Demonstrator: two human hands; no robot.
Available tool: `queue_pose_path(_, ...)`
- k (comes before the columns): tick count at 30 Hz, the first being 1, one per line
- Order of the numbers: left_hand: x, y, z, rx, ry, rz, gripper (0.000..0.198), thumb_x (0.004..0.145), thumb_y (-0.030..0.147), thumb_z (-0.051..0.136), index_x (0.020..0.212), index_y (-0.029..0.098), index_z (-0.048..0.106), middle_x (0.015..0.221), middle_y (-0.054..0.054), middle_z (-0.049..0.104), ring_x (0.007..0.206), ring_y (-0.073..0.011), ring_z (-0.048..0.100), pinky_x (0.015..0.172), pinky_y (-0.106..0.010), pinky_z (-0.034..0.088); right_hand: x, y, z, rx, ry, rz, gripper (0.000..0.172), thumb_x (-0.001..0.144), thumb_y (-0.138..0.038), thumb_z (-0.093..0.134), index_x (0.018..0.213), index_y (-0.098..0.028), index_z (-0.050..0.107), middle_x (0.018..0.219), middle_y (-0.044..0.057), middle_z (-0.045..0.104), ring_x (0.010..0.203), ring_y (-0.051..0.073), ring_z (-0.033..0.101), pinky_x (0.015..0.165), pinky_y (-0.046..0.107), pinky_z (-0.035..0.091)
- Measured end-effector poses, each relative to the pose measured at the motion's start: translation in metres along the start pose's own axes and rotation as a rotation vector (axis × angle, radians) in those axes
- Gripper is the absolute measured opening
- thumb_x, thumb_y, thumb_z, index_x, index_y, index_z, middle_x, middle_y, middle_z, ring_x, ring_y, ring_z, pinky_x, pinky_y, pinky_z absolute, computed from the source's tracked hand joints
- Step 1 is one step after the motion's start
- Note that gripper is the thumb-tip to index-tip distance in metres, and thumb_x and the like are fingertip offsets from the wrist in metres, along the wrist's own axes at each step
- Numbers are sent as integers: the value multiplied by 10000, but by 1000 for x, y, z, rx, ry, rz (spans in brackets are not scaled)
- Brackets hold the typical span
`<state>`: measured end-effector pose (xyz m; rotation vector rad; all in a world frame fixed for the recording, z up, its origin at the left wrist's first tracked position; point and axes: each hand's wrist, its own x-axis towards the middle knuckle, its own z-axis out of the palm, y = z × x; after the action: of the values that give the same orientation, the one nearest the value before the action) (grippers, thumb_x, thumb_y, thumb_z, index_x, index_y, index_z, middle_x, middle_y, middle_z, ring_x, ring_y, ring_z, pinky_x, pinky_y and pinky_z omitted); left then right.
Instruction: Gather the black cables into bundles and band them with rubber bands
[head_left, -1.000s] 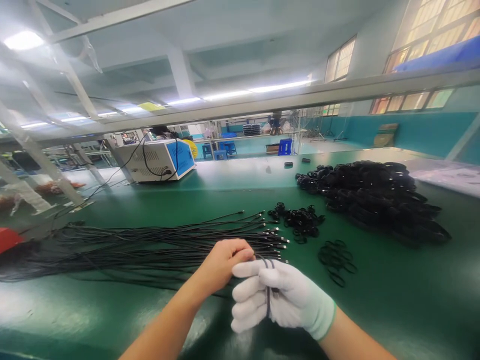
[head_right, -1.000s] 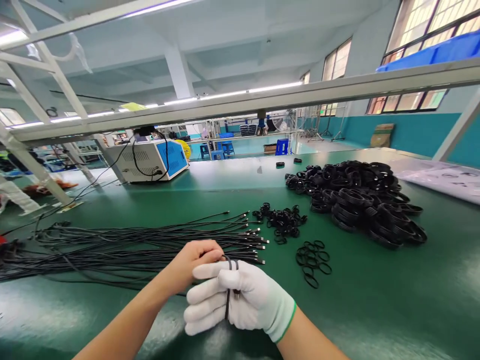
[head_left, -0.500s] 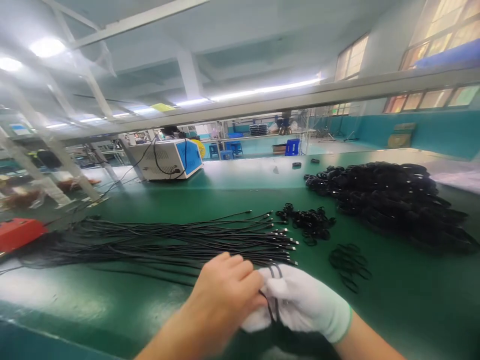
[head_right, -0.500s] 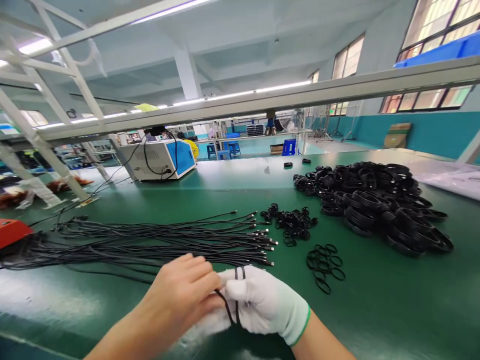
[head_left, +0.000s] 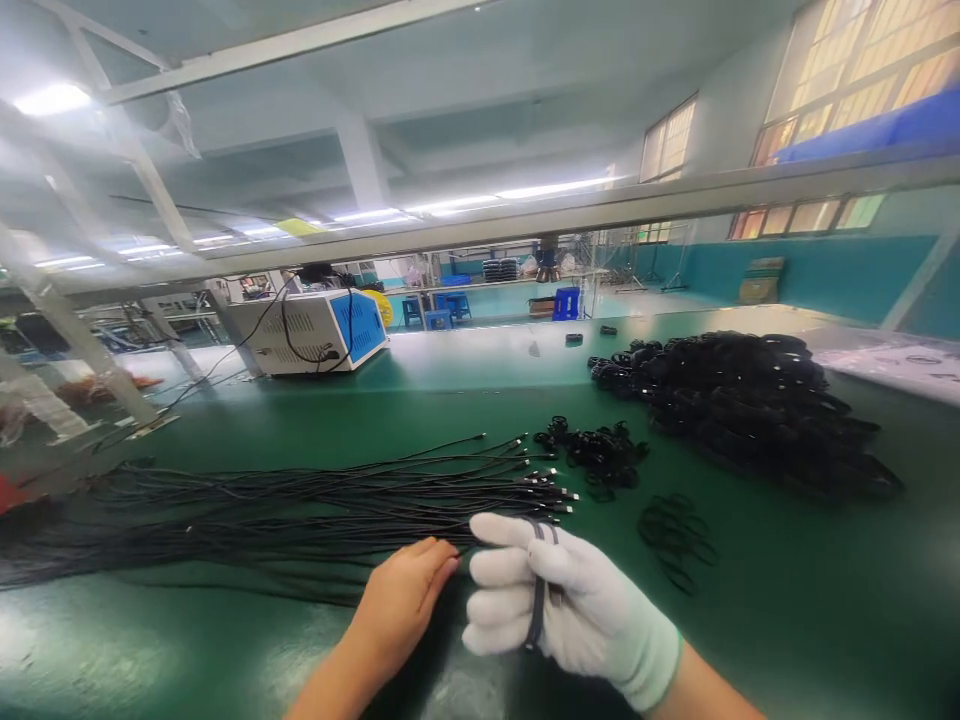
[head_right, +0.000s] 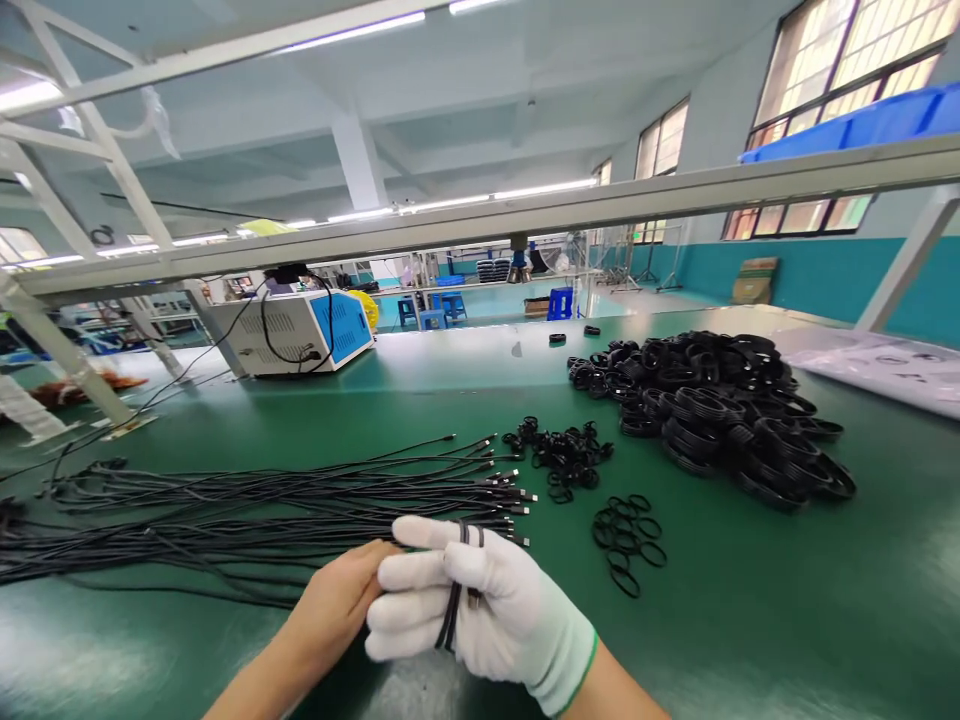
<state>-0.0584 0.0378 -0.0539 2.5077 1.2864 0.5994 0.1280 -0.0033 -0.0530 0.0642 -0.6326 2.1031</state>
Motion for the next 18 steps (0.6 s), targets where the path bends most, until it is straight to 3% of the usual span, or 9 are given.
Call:
queue_pose_path(3,-24,4,11,221,16,119,230,893,230,408,804,221,620,734,-2,644,641,-164,584,606,-260,420,2,-10,2,-20,60,-93,246,810,-228,631,1023,-128,560,706,-35,439,657,94,495,790,348,422)
queue_pose_path(6,-41,22,19,293,106,293,214,875,190,405,789,224,599,668,12,610,563,-158,533,542,-270,355,0,-9,-1,-112,141,-118,211,852,-192,574,1051,-130,540,754,-7,484,711,116,529,841,379,392)
queue_pose_path(10,-31,42,-3,268,146,374,191,863,216,496,691,200,576,634,15,589,559,-149,499,553,-286,314,-8,7,-9,-267,268,7,260,842,-183,586,1085,-113,523,899,88,581,834,185,579,830,392,378)
queue_pose_path(12,-15,44,-23,179,82,357,144,818,275,609,697,197,604,659,19,603,615,-145,511,591,-277,327,-10,14,-11,-262,189,151,256,804,-212,634,1009,-95,536,860,89,569,792,178,558,759,354,379)
queue_pose_path(14,0,41,-36,-15,-43,290,102,754,279,694,715,198,645,684,22,614,669,-137,528,623,-253,358,-10,20,-10,-147,66,315,263,734,-230,702,866,-105,511,736,22,481,685,127,489,666,282,346)
queue_pose_path(16,10,35,-36,-296,-164,163,72,725,245,712,722,183,674,698,16,625,676,-127,547,620,-223,394,-7,23,-6,5,3,425,345,665,-209,753,760,-137,429,666,-40,341,612,76,389,595,216,270)
queue_pose_path(18,14,26,-24,-545,-216,32,91,760,239,656,739,156,687,713,-5,641,674,-131,571,609,-212,425,-4,25,0,107,-36,452,425,629,-168,768,716,-165,352,651,-63,239,580,55,307,562,195,203)
